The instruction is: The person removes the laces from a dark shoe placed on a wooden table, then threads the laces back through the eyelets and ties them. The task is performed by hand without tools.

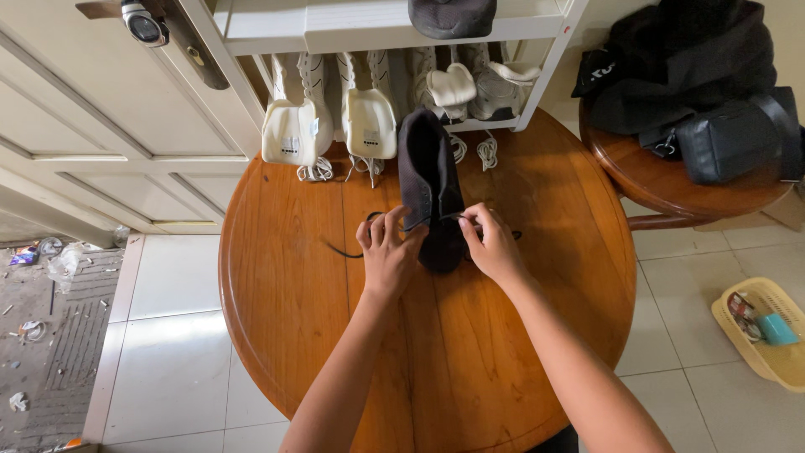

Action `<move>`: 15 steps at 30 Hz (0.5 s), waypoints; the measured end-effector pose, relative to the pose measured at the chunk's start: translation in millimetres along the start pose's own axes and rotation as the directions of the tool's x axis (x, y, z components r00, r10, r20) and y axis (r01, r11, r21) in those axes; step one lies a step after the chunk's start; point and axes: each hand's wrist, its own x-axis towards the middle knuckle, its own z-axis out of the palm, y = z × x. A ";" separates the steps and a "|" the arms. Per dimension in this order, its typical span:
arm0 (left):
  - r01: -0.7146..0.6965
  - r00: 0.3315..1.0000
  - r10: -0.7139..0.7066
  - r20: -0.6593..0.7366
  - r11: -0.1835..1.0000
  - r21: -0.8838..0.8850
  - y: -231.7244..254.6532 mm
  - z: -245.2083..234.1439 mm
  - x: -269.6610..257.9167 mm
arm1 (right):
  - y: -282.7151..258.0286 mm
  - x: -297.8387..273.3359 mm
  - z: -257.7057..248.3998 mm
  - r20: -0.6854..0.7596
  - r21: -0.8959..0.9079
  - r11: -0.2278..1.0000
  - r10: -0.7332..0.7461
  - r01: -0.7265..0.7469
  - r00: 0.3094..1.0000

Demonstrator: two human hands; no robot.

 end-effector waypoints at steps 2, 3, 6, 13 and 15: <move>-0.043 0.999 0.041 0.033 0.998 0.041 -2.6 0.4 -0.6 | -1.7 -3.0 1.6 0.006 -0.028 0.999 0.037 -0.037 0.999; -0.044 0.998 0.042 0.037 0.998 0.043 -2.6 1.2 -0.4 | -2.6 -4.2 2.2 0.009 -0.042 0.998 0.056 -0.055 0.998; -0.038 0.999 0.037 0.040 0.999 0.038 -3.2 3.8 -0.4 | -3.4 -7.4 3.6 -0.006 -0.035 0.999 0.027 -0.027 1.000; -0.068 0.998 0.068 -0.003 0.998 -0.006 1.5 8.1 0.1 | 0.8 -7.9 0.7 0.029 0.043 0.998 0.054 -0.055 0.998; -0.094 0.995 0.094 -0.019 0.996 0.003 4.2 11.5 1.8 | 1.8 -7.6 1.1 0.036 0.031 0.998 0.061 -0.062 0.997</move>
